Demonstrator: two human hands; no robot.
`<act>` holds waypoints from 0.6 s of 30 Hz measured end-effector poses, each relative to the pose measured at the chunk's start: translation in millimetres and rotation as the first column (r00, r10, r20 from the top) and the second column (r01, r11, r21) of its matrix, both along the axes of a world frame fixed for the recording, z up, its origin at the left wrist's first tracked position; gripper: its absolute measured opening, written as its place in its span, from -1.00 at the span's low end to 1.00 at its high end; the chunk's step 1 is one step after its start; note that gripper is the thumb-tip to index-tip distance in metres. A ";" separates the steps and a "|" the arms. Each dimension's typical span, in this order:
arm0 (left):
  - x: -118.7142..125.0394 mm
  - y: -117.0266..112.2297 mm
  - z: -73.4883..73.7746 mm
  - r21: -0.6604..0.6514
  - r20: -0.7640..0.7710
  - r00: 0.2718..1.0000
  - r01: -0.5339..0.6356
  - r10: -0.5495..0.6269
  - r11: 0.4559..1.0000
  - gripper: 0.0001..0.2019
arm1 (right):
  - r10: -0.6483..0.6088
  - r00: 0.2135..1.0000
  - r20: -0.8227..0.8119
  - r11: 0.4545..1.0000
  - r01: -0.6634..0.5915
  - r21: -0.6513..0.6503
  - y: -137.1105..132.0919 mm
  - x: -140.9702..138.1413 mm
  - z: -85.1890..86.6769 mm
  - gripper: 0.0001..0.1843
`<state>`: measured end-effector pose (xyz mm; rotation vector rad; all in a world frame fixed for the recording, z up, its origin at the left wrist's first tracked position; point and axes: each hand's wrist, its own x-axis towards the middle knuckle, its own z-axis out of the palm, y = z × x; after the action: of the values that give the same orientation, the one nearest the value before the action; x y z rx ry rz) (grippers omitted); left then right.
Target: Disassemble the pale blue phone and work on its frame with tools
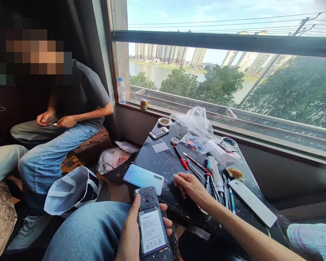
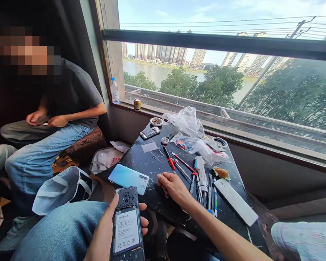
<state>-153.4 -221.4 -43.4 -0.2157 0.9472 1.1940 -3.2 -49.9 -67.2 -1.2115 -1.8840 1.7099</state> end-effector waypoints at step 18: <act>-11.5 -0.5 -17.1 0.059 0.185 0.982 0.021 -0.031 0.998 -0.39 | -0.182 0.874 0.450 0.699 -0.207 0.684 75.0 -53.2 26.0 -0.95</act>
<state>-165.0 -221.9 -60.5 -0.2642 0.7503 1.1534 -56.3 25.1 -41.2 -1.3289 -2.4900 0.4927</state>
